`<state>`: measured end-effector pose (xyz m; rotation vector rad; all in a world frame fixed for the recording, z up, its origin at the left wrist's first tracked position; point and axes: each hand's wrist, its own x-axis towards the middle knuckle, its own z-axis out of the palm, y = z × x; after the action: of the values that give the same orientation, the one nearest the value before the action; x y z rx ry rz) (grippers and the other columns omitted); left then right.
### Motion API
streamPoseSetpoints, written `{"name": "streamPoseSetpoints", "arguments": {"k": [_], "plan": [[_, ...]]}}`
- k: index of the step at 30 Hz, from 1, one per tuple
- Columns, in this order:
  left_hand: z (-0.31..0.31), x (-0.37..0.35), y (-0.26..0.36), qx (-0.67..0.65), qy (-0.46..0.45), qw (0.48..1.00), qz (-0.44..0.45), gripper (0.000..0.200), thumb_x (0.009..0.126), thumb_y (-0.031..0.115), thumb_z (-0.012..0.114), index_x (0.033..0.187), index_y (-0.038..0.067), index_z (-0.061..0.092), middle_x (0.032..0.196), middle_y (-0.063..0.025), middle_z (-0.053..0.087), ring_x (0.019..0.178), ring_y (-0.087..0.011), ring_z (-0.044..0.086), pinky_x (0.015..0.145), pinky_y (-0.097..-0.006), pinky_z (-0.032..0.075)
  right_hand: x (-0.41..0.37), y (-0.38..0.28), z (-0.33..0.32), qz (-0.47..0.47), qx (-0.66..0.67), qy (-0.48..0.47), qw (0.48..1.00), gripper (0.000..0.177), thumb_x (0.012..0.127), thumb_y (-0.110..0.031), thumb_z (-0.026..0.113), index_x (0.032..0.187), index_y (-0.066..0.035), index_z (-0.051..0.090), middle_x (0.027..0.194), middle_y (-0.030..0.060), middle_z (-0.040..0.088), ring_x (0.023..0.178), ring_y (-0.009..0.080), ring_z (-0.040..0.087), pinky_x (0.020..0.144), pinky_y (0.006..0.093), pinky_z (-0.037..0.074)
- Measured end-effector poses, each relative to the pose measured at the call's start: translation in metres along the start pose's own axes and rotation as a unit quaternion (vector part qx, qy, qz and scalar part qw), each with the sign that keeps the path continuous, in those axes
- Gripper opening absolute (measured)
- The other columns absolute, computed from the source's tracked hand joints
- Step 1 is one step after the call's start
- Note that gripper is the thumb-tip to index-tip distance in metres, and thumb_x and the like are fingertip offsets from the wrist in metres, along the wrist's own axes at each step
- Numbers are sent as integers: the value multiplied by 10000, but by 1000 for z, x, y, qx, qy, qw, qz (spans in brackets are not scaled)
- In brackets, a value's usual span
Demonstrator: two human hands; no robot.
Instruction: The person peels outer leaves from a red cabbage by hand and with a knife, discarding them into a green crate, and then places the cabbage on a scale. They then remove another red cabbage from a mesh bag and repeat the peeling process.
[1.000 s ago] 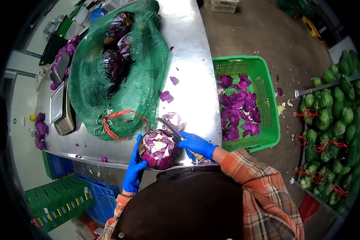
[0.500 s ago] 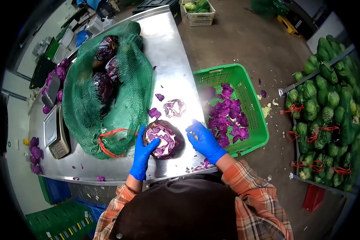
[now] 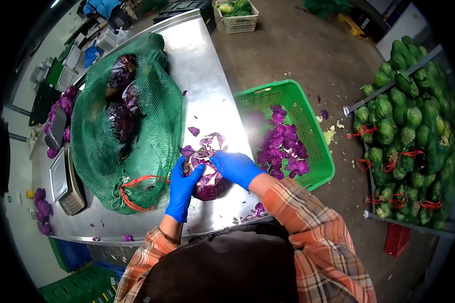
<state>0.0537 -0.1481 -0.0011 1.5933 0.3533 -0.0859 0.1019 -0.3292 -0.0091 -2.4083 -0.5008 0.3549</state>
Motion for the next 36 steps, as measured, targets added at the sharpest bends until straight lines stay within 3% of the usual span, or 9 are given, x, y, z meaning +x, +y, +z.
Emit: {"name": "streamPoseSetpoints", "arguments": {"k": [8,10,11,13,16,19,29,33,36], "plan": [[1,16,-14,-58,-23,998,-9,484,817,125,718,1227,-25,510,1127,-129,616,994,-183,600,874,-302,490,22,10,-2,-8,-12,-64,998,564,983,-455,353,893,8,663,880,259,645,803,423,627,780,478,493],[-6,9,-9,-30,-27,999,-11,503,816,156,729,1226,-42,517,1111,-133,627,973,-184,612,870,-308,496,29,41,31,-143,-10,-16,990,538,984,-458,347,971,-27,668,858,287,644,682,387,645,681,454,524],[-13,15,-39,-8,35,999,4,549,797,196,755,1229,-53,525,1103,-129,635,956,-184,623,868,-309,498,15,35,23,-76,89,-38,992,513,987,-459,347,1042,-51,653,847,266,652,646,333,648,608,425,527],[-22,12,-30,-89,-29,993,-77,598,781,212,771,1248,-56,512,1116,-128,631,967,-188,623,876,-305,494,-16,-5,-31,135,290,-87,944,500,983,-473,375,1275,-104,544,828,194,660,570,180,618,429,322,497],[-23,2,-17,-99,-44,989,-102,616,773,186,775,1270,-40,490,1129,-122,626,979,-190,620,879,-298,488,0,17,0,-140,94,131,977,551,965,-458,421,1404,-128,384,918,272,651,735,405,653,658,469,528],[-13,3,-11,-129,-85,986,-69,564,766,162,778,1222,-32,510,1112,-123,626,971,-187,617,870,-302,490,-7,2,-3,-42,36,-31,998,501,970,-412,412,1366,-105,404,919,284,639,815,451,628,733,513,500],[-2,27,-12,-59,-37,993,-95,413,808,220,742,1109,-28,606,998,-93,656,869,-173,626,770,-295,502,29,-19,-31,-44,-73,-106,991,345,974,-303,389,1098,-74,616,1083,211,631,977,364,620,843,442,495],[-4,36,-8,-63,-52,990,-115,443,815,213,732,1149,-35,581,1039,-106,651,880,-172,623,780,-295,506,52,6,-13,-116,-100,-105,983,341,965,-284,396,1133,-86,618,1103,203,631,990,367,618,872,425,488],[-8,17,-18,-11,-117,993,-6,567,785,211,760,1227,-55,524,1116,-137,625,960,-202,613,846,-317,500,61,50,9,24,-9,-137,990,456,943,-416,412,1154,-67,618,1125,227,626,1009,390,617,886,416,474]]}}
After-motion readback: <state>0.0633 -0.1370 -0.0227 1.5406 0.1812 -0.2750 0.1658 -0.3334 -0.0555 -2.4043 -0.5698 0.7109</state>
